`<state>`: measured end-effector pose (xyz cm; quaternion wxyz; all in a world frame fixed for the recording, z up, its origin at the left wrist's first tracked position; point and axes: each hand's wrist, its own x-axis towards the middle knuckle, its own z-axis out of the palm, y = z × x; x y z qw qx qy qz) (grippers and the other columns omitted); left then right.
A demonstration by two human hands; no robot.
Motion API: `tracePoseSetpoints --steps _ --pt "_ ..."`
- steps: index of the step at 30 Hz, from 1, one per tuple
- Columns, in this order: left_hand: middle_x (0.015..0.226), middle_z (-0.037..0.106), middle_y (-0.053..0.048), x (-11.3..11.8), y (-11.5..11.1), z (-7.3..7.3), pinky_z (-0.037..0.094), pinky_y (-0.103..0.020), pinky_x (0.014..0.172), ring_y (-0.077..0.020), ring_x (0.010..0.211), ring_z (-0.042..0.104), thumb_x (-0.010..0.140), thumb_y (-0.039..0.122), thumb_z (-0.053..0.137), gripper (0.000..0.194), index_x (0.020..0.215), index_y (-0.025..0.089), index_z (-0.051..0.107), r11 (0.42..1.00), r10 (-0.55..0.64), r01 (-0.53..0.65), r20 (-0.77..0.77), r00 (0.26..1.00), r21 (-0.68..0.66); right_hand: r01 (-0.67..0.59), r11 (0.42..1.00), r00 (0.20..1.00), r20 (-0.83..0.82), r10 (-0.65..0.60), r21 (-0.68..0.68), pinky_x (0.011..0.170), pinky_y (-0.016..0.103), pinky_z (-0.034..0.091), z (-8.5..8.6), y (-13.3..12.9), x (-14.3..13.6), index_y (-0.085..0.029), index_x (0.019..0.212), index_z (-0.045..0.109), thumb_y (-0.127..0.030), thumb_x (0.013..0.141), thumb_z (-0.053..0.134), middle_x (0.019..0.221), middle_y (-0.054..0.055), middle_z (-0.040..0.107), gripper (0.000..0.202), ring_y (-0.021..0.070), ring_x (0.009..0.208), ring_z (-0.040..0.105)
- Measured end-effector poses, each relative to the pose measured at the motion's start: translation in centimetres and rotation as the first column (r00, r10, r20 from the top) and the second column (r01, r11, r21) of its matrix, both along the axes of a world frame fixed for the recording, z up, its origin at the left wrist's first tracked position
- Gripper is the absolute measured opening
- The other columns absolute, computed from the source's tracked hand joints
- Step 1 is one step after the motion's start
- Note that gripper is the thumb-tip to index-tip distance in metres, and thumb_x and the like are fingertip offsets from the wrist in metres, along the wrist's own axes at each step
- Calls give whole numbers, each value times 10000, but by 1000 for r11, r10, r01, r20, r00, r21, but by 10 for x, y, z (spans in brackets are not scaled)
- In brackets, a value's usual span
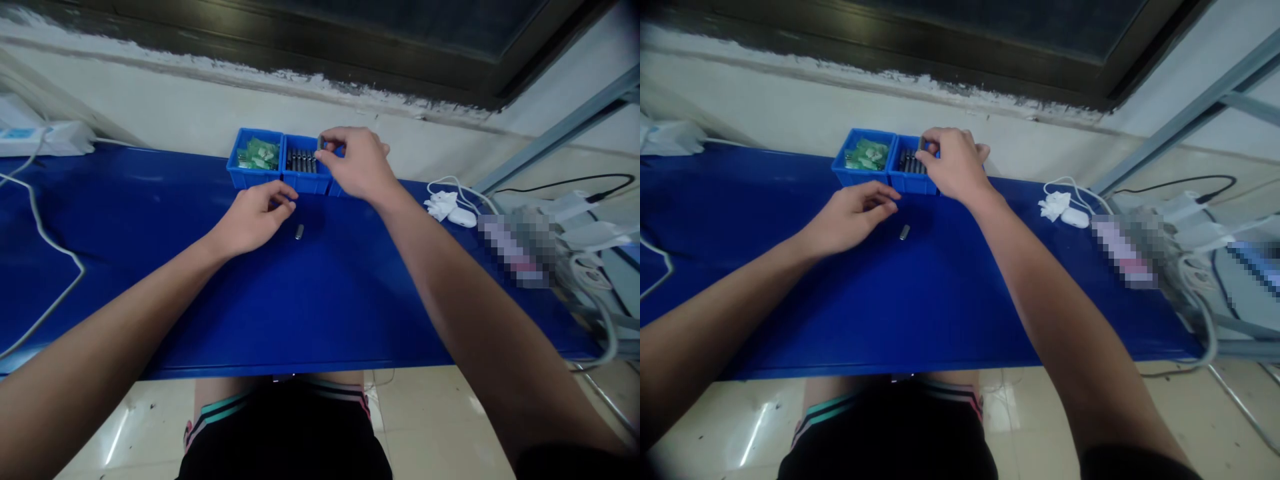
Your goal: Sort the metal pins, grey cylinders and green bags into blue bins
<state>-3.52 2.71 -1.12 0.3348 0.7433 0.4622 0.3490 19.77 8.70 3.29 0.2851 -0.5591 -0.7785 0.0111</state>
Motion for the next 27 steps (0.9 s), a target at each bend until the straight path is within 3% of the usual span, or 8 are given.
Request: tracePoseSetpoints --steps 4,8,12,16,27 --pt "989 825 -76 1 -2 -1 558 -352 765 -234 878 752 938 431 697 338 1181 210 776 990 -94 89 -41 995 -113 -9 989 996 84 22 -149 1079 762 389 -1 35 1 -231 992 806 -407 936 790 959 104 785 185 411 1132 671" --pt "1026 833 -79 1 -2 0 551 -357 775 -239 901 769 941 488 691 391 1210 213 763 984 -107 100 -40 993 -151 33 979 981 195 8 -202 1084 809 377 1 43 -11 -215 854 801 -333 890 834 869 109 752 127 456 1184 673" --pt "1067 837 -81 1 -4 0 568 -396 849 -260 954 785 949 513 663 410 1221 217 748 977 -137 126 -57 989 -170 140 948 960 274 -59 -286 1131 760 369 15 35 -26 -212 927 830 -272 907 813 1004 128 791 65 447 1283 652" --pt "1054 849 -69 1 -7 2 581 -405 869 -266 970 797 966 531 645 404 1223 235 741 971 -167 150 -81 983 -187 164 925 951 305 -55 -344 1139 689 370 24 38 -31 -224 1001 842 -290 898 832 1066 129 794 122 428 1321 625" --pt "1048 850 -56 1 -9 4 595 -409 856 -265 952 808 993 504 629 366 1228 243 732 968 -192 174 -85 978 -181 119 932 945 328 0 -342 1106 625 345 7 77 -47 -209 978 849 -227 870 813 991 141 783 116 406 1239 639"
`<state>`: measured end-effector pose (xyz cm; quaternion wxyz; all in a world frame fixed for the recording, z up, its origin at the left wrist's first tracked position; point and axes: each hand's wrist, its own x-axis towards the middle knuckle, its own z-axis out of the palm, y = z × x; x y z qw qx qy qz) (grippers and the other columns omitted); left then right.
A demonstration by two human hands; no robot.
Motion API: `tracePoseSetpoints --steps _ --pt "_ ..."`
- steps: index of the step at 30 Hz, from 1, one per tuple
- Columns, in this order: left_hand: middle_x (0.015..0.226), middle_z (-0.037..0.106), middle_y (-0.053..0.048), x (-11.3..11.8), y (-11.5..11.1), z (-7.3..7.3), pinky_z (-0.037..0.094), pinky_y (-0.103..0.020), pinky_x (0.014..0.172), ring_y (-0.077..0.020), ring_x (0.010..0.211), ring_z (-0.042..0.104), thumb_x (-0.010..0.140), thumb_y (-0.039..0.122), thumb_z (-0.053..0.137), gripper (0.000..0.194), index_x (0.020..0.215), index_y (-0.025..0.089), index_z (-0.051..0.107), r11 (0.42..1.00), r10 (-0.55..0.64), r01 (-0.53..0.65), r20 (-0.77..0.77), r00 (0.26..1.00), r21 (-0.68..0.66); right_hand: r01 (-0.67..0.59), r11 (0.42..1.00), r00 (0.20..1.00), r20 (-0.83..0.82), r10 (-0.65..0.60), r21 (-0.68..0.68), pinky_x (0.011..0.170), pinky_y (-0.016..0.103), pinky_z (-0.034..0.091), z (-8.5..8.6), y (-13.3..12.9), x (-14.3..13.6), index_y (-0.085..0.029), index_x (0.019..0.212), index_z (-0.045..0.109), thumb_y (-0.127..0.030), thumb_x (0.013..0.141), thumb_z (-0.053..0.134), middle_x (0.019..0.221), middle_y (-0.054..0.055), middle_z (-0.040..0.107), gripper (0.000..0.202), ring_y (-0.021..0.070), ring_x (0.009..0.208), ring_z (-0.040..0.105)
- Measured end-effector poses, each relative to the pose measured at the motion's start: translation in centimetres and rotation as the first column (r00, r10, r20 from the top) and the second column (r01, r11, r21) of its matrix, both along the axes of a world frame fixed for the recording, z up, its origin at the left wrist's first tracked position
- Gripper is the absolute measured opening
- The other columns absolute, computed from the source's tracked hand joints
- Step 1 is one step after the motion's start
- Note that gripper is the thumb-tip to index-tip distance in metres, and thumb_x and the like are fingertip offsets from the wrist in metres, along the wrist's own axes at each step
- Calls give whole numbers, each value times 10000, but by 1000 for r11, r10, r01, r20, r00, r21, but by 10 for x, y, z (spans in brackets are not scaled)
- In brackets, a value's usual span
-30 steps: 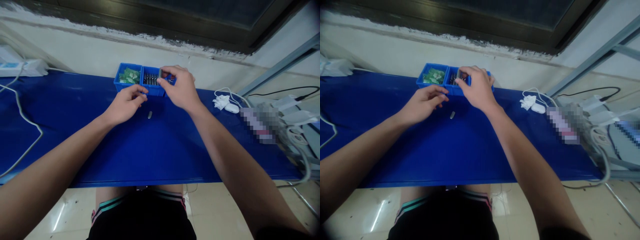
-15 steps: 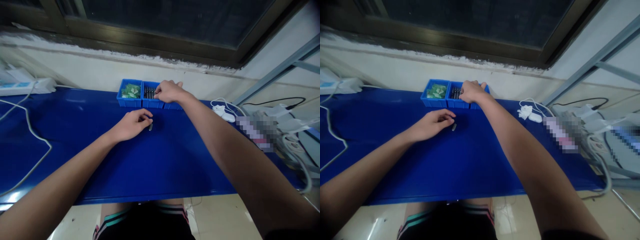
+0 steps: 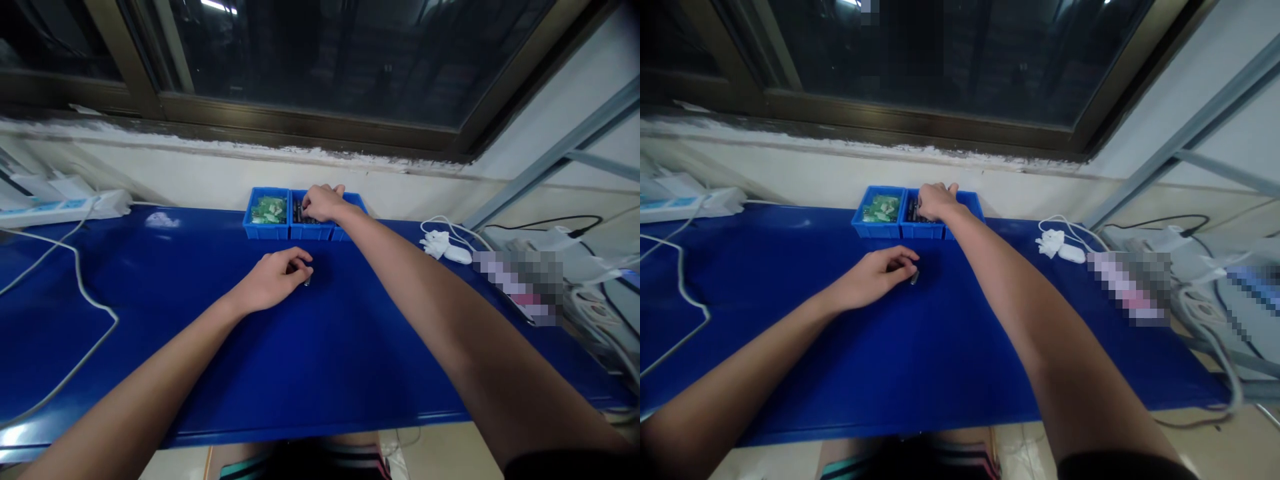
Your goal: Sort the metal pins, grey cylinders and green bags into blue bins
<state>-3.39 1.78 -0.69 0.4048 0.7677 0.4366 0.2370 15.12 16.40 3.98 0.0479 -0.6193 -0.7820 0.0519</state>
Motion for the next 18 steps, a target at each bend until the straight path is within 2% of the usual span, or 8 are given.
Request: tracePoseSetpoints --steps 8,13,18 --pt "1089 841 -50 2 -3 4 586 -442 929 -262 999 787 998 463 639 345 1248 239 721 999 -9 9 -19 1000 -33 29 999 999 -25 -29 -18 1078 560 291 -5 9 2 -227 903 852 -331 901 852 875 95 774 104 342 1132 640" --pt "1081 839 -50 1 -3 3 585 -426 901 -255 974 784 1000 455 642 338 1243 236 726 1000 -3 3 -26 1000 -28 -3 1000 999 -33 2 -9 1086 552 262 -4 10 4 -242 902 864 -296 921 822 867 93 773 71 352 1191 609" --pt "1063 830 -34 2 -2 1 585 -382 851 -230 946 780 997 420 649 331 1258 232 730 1000 -2 1 -36 999 -21 2 1000 999 -32 -2 17 1081 553 268 -9 13 2 -255 904 876 -312 928 829 849 80 773 78 341 1133 634"
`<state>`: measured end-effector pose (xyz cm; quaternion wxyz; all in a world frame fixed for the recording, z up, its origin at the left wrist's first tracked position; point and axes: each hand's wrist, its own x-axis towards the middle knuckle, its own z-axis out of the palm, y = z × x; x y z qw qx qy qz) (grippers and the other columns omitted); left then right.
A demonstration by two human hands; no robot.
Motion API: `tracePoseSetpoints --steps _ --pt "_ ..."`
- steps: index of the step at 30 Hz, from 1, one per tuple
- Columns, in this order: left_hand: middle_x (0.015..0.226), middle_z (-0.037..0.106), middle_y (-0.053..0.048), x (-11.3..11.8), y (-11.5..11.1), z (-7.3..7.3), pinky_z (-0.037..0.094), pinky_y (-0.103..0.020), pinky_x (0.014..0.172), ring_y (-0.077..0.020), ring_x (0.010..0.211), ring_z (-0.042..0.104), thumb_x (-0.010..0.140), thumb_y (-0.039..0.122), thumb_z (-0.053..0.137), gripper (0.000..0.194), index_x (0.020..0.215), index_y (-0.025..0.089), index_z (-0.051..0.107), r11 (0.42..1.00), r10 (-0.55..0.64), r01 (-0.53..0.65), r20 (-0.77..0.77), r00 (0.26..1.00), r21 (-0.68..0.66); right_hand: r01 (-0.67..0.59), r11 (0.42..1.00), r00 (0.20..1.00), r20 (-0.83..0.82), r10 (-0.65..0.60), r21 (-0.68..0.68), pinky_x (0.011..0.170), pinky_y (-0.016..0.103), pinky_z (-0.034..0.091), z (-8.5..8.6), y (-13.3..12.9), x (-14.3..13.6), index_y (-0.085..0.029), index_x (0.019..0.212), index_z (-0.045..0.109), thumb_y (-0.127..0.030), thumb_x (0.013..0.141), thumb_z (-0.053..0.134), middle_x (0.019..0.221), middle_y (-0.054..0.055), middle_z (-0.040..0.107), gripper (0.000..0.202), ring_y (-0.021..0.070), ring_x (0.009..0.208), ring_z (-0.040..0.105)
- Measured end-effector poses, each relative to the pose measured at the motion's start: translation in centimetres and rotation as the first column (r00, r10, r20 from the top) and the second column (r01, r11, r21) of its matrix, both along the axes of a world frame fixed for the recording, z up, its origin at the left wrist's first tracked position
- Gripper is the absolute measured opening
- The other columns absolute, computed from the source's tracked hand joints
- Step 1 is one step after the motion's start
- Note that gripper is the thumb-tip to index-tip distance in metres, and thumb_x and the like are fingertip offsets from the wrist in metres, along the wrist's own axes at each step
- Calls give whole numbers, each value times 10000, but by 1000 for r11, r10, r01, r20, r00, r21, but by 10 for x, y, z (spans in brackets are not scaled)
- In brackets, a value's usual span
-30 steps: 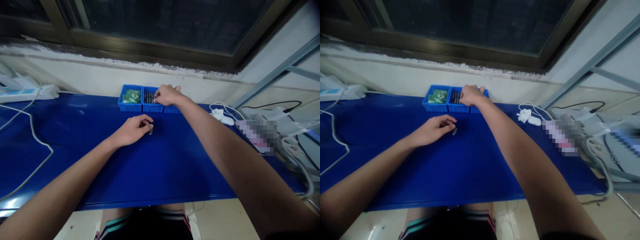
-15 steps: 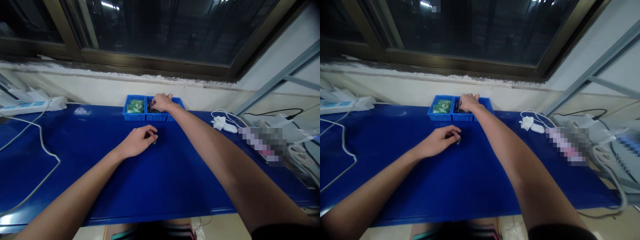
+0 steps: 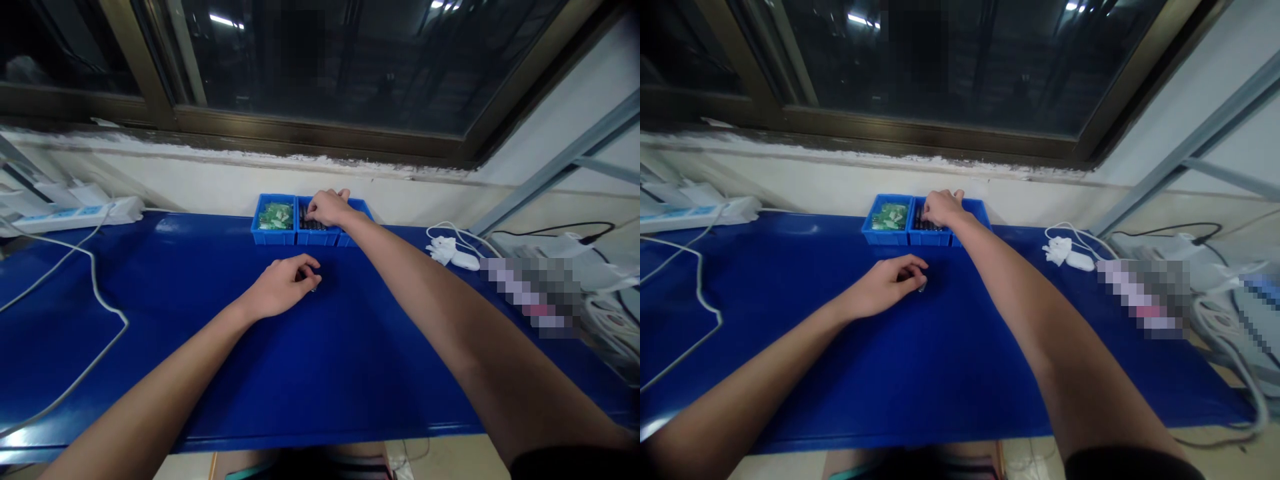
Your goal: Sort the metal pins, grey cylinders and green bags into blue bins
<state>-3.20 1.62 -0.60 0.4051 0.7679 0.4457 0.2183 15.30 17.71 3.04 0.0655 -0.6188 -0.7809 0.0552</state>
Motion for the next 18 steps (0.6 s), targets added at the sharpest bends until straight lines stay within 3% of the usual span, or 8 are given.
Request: tracePoseSetpoints --steps 4,7,9,11,14,18 --pt "1147 792 -56 1 -3 1 581 -391 838 -256 987 764 965 457 718 400 1299 237 740 987 21 4 -155 988 160 2 1000 1000 2 -2 11 1088 559 280 0 0 -2 -255 899 878 -324 931 837 827 74 771 86 335 1126 647" --pt "1172 778 -93 3 -8 5 591 -442 870 -326 1071 760 979 472 727 461 1367 224 724 940 67 65 -369 927 335 -12 1000 1000 3 12 29 1123 574 268 6 -6 -1 -250 915 881 -324 936 839 882 95 786 87 364 1243 615" --pt "1167 788 -100 4 -12 8 604 -462 872 -346 1061 774 1008 458 693 465 1409 224 706 925 54 129 -460 886 357 -16 993 999 -25 19 117 1148 591 244 11 -16 2 -244 962 882 -306 970 796 957 112 799 106 387 1334 569" --pt "1189 803 -92 5 -13 8 613 -465 860 -351 1051 792 1043 405 624 412 1414 243 702 919 13 184 -494 869 348 -33 963 995 -79 56 269 1154 602 235 14 -35 5 -235 1010 874 -284 1020 717 994 109 806 164 390 1338 564" --pt "1231 817 -79 5 -11 4 611 -471 858 -376 1090 799 1039 289 523 362 1337 268 727 907 15 201 -504 863 371 -102 866 977 -114 180 489 1149 590 250 13 -81 7 -232 1058 851 -296 1084 599 1003 87 807 262 360 1246 611" --pt "1009 811 -109 2 -4 -1 570 -448 784 -388 936 792 996 326 530 300 1200 229 727 910 148 60 -457 877 410 -126 779 957 -133 259 615 1127 532 295 -5 -143 6 -255 1053 836 -342 1120 527 952 57 797 328 311 1148 648"
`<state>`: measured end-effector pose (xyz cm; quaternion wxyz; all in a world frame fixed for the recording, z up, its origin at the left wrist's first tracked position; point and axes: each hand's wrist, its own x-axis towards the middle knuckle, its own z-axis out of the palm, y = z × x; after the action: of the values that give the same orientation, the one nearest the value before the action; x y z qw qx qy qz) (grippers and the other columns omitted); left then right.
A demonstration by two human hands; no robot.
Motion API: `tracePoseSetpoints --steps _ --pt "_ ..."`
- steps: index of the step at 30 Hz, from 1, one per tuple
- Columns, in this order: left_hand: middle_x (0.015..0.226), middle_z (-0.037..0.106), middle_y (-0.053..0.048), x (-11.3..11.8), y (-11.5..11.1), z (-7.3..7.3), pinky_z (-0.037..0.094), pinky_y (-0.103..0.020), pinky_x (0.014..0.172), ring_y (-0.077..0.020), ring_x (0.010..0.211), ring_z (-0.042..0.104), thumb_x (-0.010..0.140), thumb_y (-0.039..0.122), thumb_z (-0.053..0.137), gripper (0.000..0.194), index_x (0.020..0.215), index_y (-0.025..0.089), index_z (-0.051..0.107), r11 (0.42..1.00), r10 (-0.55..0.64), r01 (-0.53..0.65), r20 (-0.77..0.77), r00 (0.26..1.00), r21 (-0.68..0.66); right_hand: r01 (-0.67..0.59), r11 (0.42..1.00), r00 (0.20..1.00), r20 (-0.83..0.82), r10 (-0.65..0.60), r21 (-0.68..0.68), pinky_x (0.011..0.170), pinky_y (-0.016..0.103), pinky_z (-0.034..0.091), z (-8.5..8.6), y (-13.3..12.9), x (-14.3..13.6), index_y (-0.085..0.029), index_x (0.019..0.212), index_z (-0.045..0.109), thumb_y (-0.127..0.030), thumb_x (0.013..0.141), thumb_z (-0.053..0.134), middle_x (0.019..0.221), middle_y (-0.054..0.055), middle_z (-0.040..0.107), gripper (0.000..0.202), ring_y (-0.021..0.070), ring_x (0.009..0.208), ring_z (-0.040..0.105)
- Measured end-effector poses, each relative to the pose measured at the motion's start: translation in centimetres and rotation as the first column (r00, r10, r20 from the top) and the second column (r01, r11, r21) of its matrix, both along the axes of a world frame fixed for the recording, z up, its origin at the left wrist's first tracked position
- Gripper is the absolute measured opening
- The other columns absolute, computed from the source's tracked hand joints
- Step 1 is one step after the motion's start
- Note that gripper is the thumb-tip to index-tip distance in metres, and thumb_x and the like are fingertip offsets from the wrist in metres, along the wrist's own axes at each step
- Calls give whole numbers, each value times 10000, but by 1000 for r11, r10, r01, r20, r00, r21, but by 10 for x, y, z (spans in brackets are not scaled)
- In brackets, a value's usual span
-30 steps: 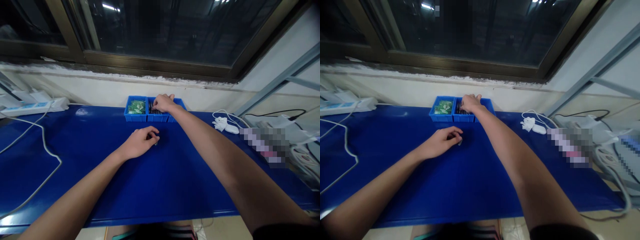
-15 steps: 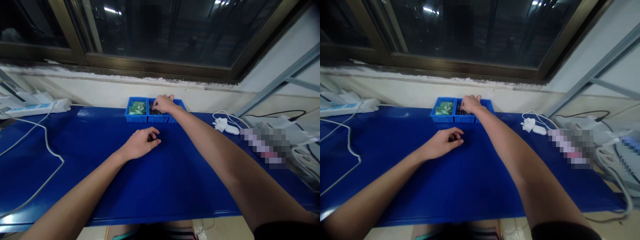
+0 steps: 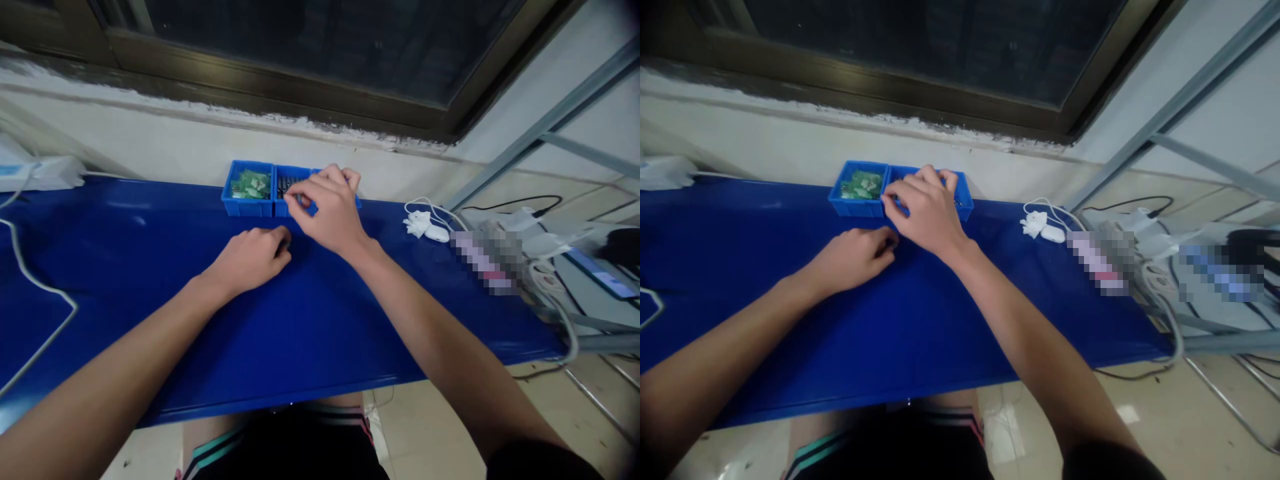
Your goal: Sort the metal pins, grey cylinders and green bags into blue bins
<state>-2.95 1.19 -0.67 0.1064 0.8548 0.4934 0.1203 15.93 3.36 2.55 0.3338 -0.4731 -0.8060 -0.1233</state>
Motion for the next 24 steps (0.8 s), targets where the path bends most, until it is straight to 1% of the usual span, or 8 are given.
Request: tracePoseSetpoints --steps 2,4,7,10,15,20,22,24 --pt "898 780 -81 -1 3 0 536 -403 752 -324 824 760 967 322 556 286 1196 207 683 993 108 -114 214 971 19 -41 999 999 -19 41 -5 1100 493 326 -14 -18 -1 -263 1094 835 -277 1091 537 988 43 810 298 287 1141 658" --pt "821 744 -29 -2 5 2 505 -364 728 -241 708 695 934 284 571 307 1224 200 626 979 164 -201 467 869 30 -94 995 995 -23 93 -43 1084 471 345 -25 -27 -1 -266 1269 806 -205 1028 573 1157 40 822 340 276 1197 653" --pt "730 673 38 -2 7 2 468 -335 682 -172 595 589 899 248 577 352 1248 207 555 978 113 -204 681 723 54 -143 984 989 -43 139 -103 1093 472 357 -34 -27 -2 -257 1496 690 -244 985 652 1369 57 780 513 289 1283 626" --pt "687 621 63 -2 10 -1 458 -331 668 -161 580 569 887 248 582 360 1242 221 524 989 28 -127 735 677 79 -174 979 982 -94 164 -109 1088 467 368 -36 -24 -2 -247 1466 708 -315 1002 698 1315 62 794 469 293 1271 628" --pt "726 633 41 -3 12 -6 500 -350 725 -199 696 676 903 271 570 342 1240 230 529 994 -42 -45 727 685 101 -227 972 951 -228 208 -62 1061 445 399 -39 -17 1 -230 1338 774 -298 1000 750 1199 49 811 345 267 1179 658" --pt "751 677 29 -5 7 3 522 -365 763 -199 706 660 902 273 556 373 1270 219 585 994 -10 -64 666 746 87 -241 969 925 -316 210 -62 1064 450 409 -38 -17 -1 -242 1217 810 -270 957 768 1162 31 820 264 250 1134 675" --pt "814 722 13 -5 5 5 539 -369 776 -203 735 686 938 336 599 365 1286 225 601 994 29 -93 681 732 58 -199 978 937 -303 172 -60 1071 463 389 -36 -19 -2 -256 1186 817 -277 946 768 1147 24 822 245 258 1145 663" --pt "874 755 -12 -5 5 6 562 -367 769 -216 781 723 951 441 679 370 1252 234 625 993 63 -116 721 690 24 -153 986 955 -264 131 -65 1078 475 369 -35 -22 -3 -268 1161 819 -306 935 785 1185 24 819 231 274 1191 639"
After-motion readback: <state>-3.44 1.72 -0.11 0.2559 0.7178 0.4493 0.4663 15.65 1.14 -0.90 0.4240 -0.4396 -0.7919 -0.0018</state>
